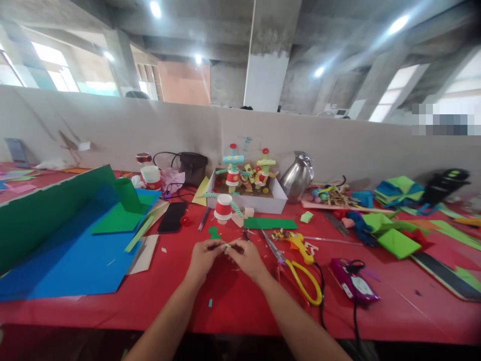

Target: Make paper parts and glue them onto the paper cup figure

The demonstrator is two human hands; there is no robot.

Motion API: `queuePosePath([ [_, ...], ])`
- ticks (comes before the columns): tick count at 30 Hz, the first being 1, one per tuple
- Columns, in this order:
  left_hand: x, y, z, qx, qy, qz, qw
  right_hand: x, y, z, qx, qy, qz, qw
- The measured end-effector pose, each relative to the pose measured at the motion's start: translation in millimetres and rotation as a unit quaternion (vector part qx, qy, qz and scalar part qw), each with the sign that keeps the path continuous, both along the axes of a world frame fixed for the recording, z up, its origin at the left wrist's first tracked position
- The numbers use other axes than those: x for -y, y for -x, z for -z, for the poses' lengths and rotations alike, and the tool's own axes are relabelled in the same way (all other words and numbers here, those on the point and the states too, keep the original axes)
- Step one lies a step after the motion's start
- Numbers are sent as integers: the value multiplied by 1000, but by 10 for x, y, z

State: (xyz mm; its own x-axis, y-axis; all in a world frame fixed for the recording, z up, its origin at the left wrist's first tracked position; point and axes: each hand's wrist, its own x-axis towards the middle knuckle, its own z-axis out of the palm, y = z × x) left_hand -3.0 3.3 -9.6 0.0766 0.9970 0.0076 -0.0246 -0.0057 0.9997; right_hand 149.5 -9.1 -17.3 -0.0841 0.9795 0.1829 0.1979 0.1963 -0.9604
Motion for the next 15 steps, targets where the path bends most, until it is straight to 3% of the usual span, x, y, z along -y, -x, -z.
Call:
queuePosePath([
  [9, -6, -6, -3, 17, 5, 4, 1000, 22, -17, -110, -22, 36, -25, 999],
  [15, 11, -5, -32, 13, 8, -1, 1000, 13, -23, -84, -47, 57, -19, 997],
])
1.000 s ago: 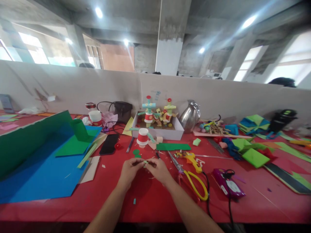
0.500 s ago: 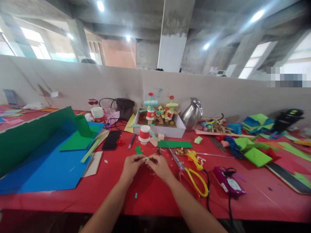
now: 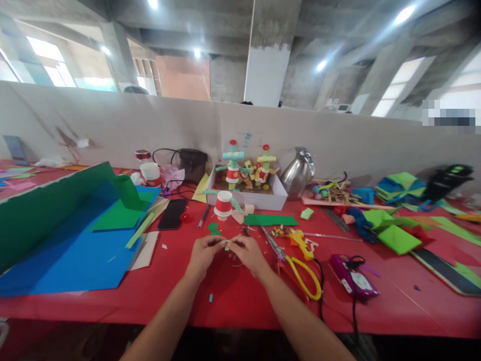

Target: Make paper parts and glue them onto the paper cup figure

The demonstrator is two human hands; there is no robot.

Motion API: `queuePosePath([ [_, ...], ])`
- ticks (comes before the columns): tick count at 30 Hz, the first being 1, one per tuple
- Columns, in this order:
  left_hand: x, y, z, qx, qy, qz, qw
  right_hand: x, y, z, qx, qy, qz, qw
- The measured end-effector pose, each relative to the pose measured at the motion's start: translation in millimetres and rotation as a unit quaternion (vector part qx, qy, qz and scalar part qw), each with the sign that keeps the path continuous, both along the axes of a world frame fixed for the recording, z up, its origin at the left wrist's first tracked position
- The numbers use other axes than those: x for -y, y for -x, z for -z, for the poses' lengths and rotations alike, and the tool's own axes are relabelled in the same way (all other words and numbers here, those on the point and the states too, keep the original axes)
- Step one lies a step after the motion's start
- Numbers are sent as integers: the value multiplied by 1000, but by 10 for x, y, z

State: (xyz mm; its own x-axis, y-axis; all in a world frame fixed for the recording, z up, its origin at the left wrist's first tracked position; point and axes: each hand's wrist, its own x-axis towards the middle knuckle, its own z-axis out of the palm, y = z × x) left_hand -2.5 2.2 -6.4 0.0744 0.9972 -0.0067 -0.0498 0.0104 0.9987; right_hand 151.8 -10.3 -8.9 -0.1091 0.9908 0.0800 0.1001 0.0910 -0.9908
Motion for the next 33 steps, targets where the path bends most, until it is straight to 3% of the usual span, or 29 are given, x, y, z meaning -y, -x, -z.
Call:
queuePosePath([
  [7, 7, -16, -18, 3, -5, 8, 1000, 6, -24, 25, 59, -75, 13, 995],
  [13, -4, -35, -13, 44, -25, 11, 999, 11, -28, 23, 34, -104, 48, 993],
  [18, -7, -50, 17, 110, -2, 31, 993, 24, -56, 5, 25, -92, 50, 994],
  [26, 17, -73, -79, 192, 64, 23, 979, 44, -50, 10, -27, -57, 23, 998],
  [28, 2, -65, -78, 214, 85, 10, 973, 52, -61, 5, -17, -87, 50, 995],
  [33, -24, -50, -56, 221, 122, -4, 968, 74, -90, -13, 108, -256, 80, 957],
])
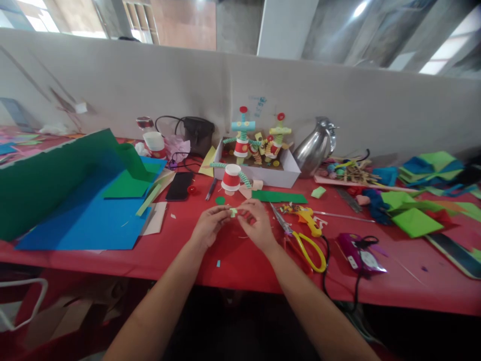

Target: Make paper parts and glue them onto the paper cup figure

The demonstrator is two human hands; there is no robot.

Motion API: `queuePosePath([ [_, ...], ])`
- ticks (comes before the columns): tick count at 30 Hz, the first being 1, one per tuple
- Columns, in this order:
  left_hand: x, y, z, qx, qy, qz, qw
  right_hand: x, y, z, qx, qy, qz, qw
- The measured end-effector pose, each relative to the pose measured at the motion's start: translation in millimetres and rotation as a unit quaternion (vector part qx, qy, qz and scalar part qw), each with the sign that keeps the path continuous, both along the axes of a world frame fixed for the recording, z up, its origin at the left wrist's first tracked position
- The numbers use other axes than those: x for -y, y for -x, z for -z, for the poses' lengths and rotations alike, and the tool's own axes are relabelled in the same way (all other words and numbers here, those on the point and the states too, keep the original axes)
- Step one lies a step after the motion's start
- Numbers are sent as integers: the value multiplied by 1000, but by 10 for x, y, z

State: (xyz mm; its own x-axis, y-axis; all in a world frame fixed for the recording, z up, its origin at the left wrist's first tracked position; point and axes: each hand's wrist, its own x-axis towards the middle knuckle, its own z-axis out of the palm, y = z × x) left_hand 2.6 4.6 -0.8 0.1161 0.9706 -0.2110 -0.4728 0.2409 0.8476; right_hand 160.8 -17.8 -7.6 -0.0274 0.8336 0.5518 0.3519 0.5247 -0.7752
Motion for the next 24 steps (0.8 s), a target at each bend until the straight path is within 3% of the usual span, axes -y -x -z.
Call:
queuePosePath([
  [4, 7, -5, -13, -17, 1, 13, 1000, -14, 2, 15, 37, -53, 10, 998],
  [13, 23, 0, -15, -35, 0, 11, 999, -22, -40, 62, 85, -76, 8, 993],
  [24, 30, -5, 14, -26, -46, 11, 999, 27, 47, -14, 3, -28, 5, 1000],
])
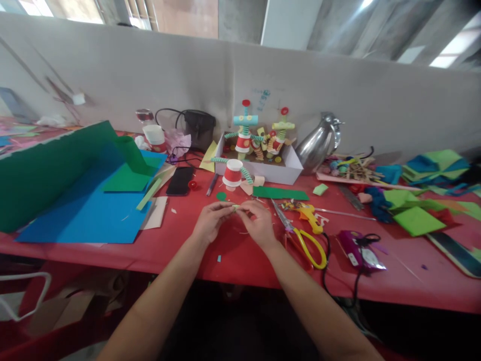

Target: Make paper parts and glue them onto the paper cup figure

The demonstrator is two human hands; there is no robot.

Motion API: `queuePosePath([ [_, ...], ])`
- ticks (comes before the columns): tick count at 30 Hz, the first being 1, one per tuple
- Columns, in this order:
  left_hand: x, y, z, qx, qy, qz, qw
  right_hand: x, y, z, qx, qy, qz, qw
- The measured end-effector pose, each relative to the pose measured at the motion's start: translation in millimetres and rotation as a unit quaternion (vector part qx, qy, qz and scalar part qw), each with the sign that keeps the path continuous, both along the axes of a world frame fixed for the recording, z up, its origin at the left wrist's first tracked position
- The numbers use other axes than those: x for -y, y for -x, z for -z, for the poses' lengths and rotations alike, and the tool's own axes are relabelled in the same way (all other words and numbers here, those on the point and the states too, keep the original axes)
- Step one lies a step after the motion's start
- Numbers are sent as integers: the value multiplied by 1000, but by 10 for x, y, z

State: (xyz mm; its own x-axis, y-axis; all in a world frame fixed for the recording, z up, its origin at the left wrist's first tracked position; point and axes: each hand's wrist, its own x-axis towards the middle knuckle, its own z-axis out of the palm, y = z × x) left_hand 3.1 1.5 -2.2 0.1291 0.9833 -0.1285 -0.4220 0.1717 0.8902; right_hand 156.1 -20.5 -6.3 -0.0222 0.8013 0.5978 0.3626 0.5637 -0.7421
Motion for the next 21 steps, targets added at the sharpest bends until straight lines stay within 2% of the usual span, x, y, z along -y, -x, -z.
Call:
queuePosePath([
  [7, 21, -39, -19, 6, -16, -3, 1000, 38, 49, -58, -64, 89, 23, 994],
  [12, 16, -50, -5, 11, -8, -4, 1000, 10, 78, -8, -133, 150, 12, 980],
  [17, 21, -45, 20, 1, -32, 10, 999, -36, 90, 66, -221, 157, -5, 962],
  [21, 18, -46, 16, -23, -34, 3, 999, -48, 65, 43, -230, 185, -42, 955],
])
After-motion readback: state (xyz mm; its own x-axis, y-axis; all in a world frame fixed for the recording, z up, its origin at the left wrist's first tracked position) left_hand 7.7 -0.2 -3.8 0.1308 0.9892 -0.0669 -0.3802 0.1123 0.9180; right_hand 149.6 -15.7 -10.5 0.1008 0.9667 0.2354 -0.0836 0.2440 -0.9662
